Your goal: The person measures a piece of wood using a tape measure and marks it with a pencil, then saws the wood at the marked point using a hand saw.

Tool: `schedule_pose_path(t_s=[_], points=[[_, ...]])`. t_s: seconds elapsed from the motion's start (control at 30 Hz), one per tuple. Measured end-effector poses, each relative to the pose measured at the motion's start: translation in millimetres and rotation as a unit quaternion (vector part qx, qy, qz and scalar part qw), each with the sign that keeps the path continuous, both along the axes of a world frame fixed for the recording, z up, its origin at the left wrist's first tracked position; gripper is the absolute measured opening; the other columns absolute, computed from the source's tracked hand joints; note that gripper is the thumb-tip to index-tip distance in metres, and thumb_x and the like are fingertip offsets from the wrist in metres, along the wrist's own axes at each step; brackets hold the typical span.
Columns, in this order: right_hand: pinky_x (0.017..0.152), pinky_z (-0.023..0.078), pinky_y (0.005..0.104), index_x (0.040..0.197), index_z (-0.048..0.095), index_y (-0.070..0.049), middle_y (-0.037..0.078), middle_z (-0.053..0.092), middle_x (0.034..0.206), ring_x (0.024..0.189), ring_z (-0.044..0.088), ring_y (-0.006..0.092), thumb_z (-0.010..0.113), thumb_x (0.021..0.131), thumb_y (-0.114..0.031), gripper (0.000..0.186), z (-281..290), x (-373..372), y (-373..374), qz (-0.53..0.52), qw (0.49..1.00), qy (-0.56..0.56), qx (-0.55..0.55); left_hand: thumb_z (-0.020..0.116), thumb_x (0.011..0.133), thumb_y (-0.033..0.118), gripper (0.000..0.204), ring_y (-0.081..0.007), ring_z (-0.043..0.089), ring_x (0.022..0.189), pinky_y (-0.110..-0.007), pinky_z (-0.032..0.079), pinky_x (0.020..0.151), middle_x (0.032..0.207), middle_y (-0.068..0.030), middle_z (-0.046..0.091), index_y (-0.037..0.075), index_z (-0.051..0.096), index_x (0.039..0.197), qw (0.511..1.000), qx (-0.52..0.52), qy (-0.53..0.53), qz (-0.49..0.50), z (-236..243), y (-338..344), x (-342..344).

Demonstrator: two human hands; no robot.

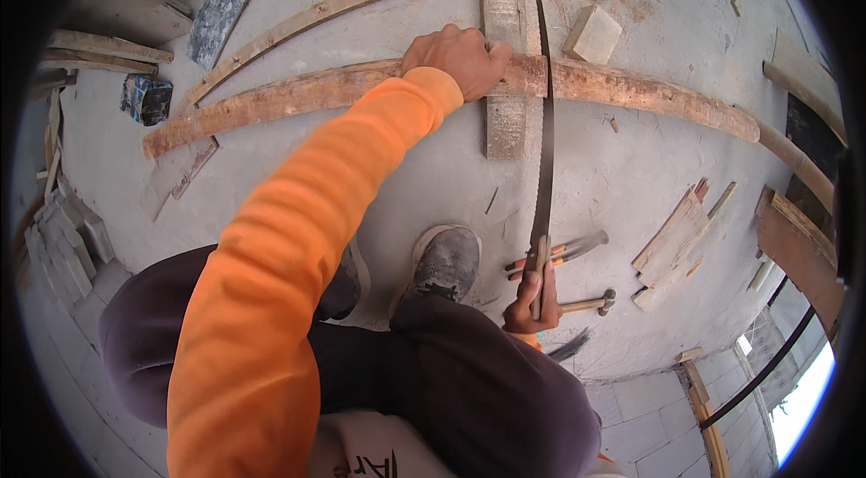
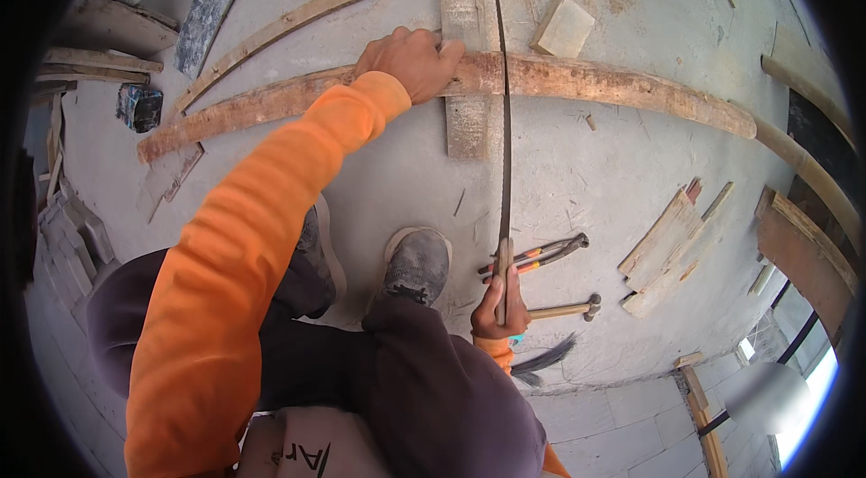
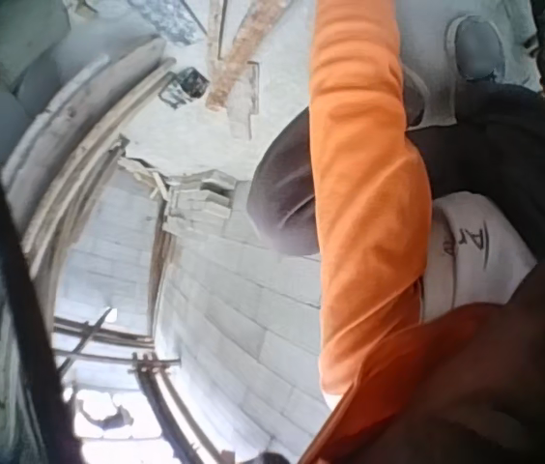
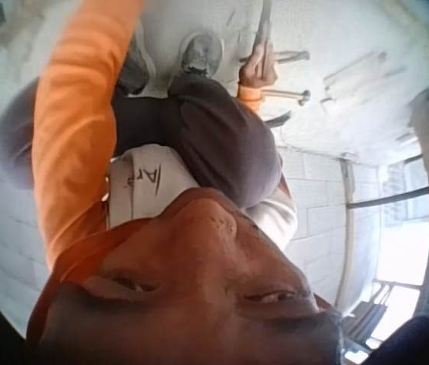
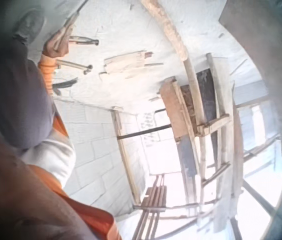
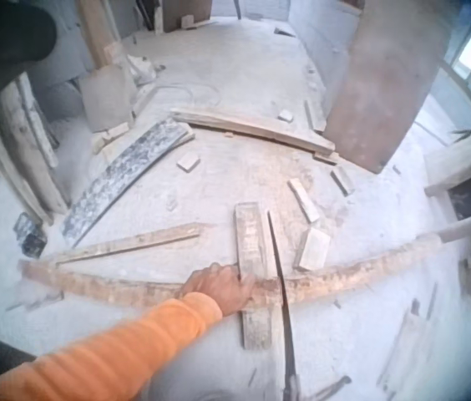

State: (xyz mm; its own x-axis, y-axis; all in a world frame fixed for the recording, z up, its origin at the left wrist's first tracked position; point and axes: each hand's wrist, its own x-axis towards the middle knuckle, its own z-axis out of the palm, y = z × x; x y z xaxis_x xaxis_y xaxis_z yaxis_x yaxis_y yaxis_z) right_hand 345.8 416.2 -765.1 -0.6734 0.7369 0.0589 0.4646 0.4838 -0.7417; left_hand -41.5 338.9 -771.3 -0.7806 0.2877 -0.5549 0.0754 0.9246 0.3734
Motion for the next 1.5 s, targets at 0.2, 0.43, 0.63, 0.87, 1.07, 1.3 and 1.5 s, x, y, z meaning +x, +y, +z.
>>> schedule_pose_path(t_s=[0.2,0.43,0.63,0.87,1.07,1.3,1.5], points=[[0.066,0.058,0.0292,0.123,0.071,0.009,0.025,0.077,0.1,0.072,0.074,0.0221,0.068,0.096,0.0,0.029,-20,-72,24,0.022,0.999,0.047,-0.011,0.04,0.097,0.047,0.059,-0.0398,0.07,0.11,-0.048,0.055,0.099,0.118,-0.024,0.072,0.005,0.079,0.11,1.0,0.007,0.012,-0.005,-1,2,3],[0.067,0.057,0.028,0.124,0.072,0.007,0.023,0.078,0.102,0.075,0.074,0.0186,0.068,0.097,-0.002,0.029,-22,-138,27,0.045,0.996,0.061,-0.048,0.044,0.096,0.049,0.059,-0.0404,0.068,0.115,-0.049,0.052,0.103,0.119,-0.027,0.07,0.003,0.078,0.11,1.0,0.011,0.004,0.014,-8,-7,-2],[0.071,0.061,0.0344,0.126,0.067,0.013,0.03,0.076,0.102,0.076,0.076,0.0261,0.061,0.098,-0.002,0.032,11,31,-3,-0.029,0.994,-0.021,-0.107,0.044,0.096,0.05,0.06,-0.041,0.069,0.112,-0.05,0.053,0.101,0.115,-0.0249,0.072,0.002,0.078,0.108,0.999,0.017,-0.042,0.014,6,1,-1],[0.066,0.054,0.0255,0.131,0.068,0.007,0.016,0.077,0.102,0.074,0.065,0.0104,0.063,0.103,-0.009,0.032,-24,-214,32,0.096,0.985,0.145,0.005,0.043,0.096,0.049,0.06,-0.0429,0.069,0.109,-0.051,0.053,0.101,0.113,-0.0276,0.072,0.001,0.078,0.107,1.0,0.022,0.019,0.01,-10,-7,0],[0.068,0.06,0.0315,0.129,0.065,0.014,0.029,0.076,0.104,0.076,0.075,0.0246,0.062,0.098,-0.002,0.034,8,41,0,0.008,0.999,-0.017,-0.035,0.043,0.097,0.048,0.06,-0.043,0.069,0.109,-0.051,0.052,0.101,0.113,-0.0293,0.071,0.001,0.078,0.106,0.999,0.021,-0.036,0.006,5,2,-2],[0.072,0.059,0.0305,0.124,0.072,0.007,0.024,0.077,0.108,0.081,0.075,0.0208,0.068,0.098,-0.004,0.029,-26,-170,35,0.032,0.996,0.078,-0.014,0.04,0.096,0.047,0.06,-0.0405,0.07,0.11,-0.048,0.055,0.098,0.117,-0.0247,0.072,0.004,0.079,0.109,1.0,0.019,0.0,-0.01,-2,3,0],[0.074,0.06,0.0316,0.124,0.07,0.011,0.026,0.077,0.107,0.081,0.076,0.024,0.066,0.098,-0.001,0.029,-7,-96,24,0.0,0.993,0.025,-0.114,0.04,0.097,0.047,0.059,-0.0399,0.07,0.111,-0.048,0.055,0.099,0.117,-0.0244,0.072,0.004,0.08,0.108,1.0,0.008,-0.005,0.003,-5,-1,-1]])
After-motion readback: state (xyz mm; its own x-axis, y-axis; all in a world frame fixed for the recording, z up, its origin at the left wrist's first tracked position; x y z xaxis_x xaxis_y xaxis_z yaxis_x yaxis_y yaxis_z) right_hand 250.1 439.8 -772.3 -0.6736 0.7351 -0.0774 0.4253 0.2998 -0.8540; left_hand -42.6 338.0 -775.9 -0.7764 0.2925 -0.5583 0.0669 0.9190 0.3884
